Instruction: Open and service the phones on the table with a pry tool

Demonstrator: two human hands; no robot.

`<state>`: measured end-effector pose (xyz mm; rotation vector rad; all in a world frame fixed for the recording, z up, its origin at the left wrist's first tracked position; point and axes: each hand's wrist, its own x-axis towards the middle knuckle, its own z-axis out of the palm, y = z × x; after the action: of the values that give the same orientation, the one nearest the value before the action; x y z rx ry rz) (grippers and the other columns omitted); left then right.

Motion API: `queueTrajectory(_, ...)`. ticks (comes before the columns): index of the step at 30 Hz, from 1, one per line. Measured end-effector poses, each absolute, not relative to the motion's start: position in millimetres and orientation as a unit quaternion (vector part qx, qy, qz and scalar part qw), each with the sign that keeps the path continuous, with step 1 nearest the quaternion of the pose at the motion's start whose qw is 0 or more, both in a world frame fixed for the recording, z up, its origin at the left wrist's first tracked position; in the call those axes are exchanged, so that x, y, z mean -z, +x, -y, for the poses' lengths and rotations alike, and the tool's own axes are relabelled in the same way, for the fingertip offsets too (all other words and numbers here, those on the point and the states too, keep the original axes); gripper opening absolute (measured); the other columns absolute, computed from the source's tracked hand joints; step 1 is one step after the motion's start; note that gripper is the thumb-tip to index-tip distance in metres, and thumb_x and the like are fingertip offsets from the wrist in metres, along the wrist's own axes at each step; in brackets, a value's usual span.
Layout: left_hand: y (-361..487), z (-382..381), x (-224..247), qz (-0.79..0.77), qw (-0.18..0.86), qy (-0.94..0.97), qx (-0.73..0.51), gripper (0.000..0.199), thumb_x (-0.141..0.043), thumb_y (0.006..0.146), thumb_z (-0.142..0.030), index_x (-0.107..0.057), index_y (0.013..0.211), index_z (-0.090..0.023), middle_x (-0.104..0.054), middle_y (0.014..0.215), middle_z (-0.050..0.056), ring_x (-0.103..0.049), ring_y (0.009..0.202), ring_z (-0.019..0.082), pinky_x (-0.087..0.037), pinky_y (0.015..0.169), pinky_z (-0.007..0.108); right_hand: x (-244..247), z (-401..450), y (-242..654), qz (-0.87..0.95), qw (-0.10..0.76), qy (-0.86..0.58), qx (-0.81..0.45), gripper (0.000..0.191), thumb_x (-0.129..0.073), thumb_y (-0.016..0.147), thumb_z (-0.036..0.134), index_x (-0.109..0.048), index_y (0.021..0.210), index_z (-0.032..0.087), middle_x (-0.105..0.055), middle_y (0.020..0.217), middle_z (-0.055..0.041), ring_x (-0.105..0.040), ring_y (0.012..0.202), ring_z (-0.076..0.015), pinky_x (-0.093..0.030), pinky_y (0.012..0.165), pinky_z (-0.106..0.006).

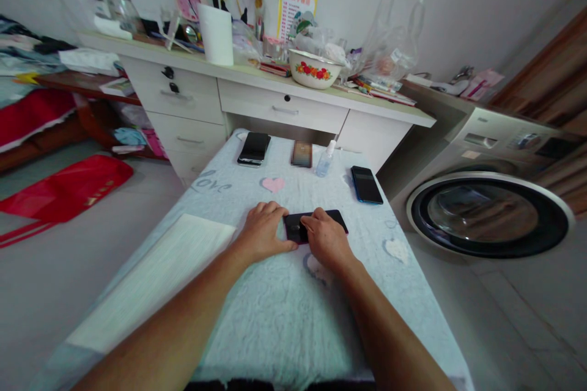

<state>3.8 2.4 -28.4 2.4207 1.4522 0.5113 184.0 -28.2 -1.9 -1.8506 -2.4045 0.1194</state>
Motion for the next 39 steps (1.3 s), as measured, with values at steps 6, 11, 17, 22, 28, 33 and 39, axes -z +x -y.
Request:
queueTrajectory(6,3.1,-2.4,27.4,-0.497,0.142,0.837,-0.176,0.061,-0.074,0.059,-0.053,-0.059,0.109,-0.022,-0.058,0.112,0.006,-0.049,0.105,0.029,-0.039,0.091,0.039,2.7,27.0,193.5,0.772,0.055,-0.632,-0.035,0.031,-0.038,0.095,0.018,-0.066,0.108,0.024,-0.056,0.099,-0.0055,-0.055,0.085,-0.0161,-0.039,0.071,-0.025)
queueTrajectory(11,2.2,-3.0,24.6,-0.495,0.149,0.839,-0.169,0.063,-0.075,0.058,-0.054,-0.058,0.111,-0.023,-0.058,0.114,0.007,-0.049,0.107,0.030,-0.039,0.091,0.040,4.2,24.6,200.3,0.752,0.061,-0.656,-0.039,0.033,-0.036,0.098,0.022,-0.066,0.110,0.023,-0.057,0.099,-0.0064,-0.056,0.084,-0.0156,-0.040,0.072,-0.026)
queueTrajectory(17,0.7,-2.9,23.2,-0.490,0.154,0.844,-0.154,0.062,-0.074,0.060,-0.052,-0.058,0.112,-0.022,-0.057,0.116,0.007,-0.049,0.107,0.029,-0.039,0.092,0.040,4.6,24.8,199.9,0.750,0.065,-0.657,-0.045,0.032,-0.036,0.098,0.022,-0.067,0.106,0.022,-0.057,0.100,-0.0063,-0.056,0.081,-0.0149,-0.039,0.071,-0.025)
queueTrajectory(22,-0.6,-3.8,23.8,-0.486,0.154,0.847,-0.154,0.061,-0.074,0.061,-0.050,-0.058,0.113,-0.021,-0.057,0.115,0.007,-0.049,0.107,0.029,-0.039,0.093,0.040,5.2,27.6,194.4,0.766,0.072,-0.636,-0.051,0.031,-0.036,0.097,0.022,-0.067,0.102,0.022,-0.056,0.098,-0.0055,-0.055,0.081,-0.0149,-0.038,0.070,-0.025)
queueTrajectory(28,-0.7,-2.6,20.2,-0.485,0.161,0.846,-0.152,0.061,-0.073,0.061,-0.048,-0.058,0.114,-0.022,-0.056,0.116,0.007,-0.048,0.109,0.029,-0.038,0.095,0.040,3.7,33.4,185.4,0.792,0.072,-0.603,-0.062,0.027,-0.041,0.095,0.022,-0.067,0.101,0.022,-0.057,0.098,-0.0048,-0.056,0.080,-0.0143,-0.038,0.068,-0.025)
queueTrajectory(33,-0.9,-2.9,19.8,-0.484,0.163,0.846,-0.152,0.061,-0.073,0.062,-0.049,-0.059,0.114,-0.022,-0.057,0.116,0.008,-0.048,0.109,0.029,-0.038,0.095,0.040,-1.9,37.9,180.6,0.813,0.067,-0.573,-0.078,0.025,-0.042,0.094,0.020,-0.067,0.092,0.021,-0.057,0.094,-0.0033,-0.054,0.075,-0.0129,-0.035,0.065,-0.024)
queueTrajectory(39,-0.6,-3.7,19.3,-0.490,0.166,0.843,-0.145,0.062,-0.073,0.061,-0.050,-0.058,0.115,-0.023,-0.057,0.117,0.007,-0.048,0.110,0.029,-0.038,0.095,0.040,-3.9,42.2,178.5,0.830,0.076,-0.543,-0.101,0.023,-0.043,0.093,0.020,-0.065,0.088,0.020,-0.056,0.091,-0.0026,-0.053,0.075,-0.0120,-0.034,0.064,-0.023)
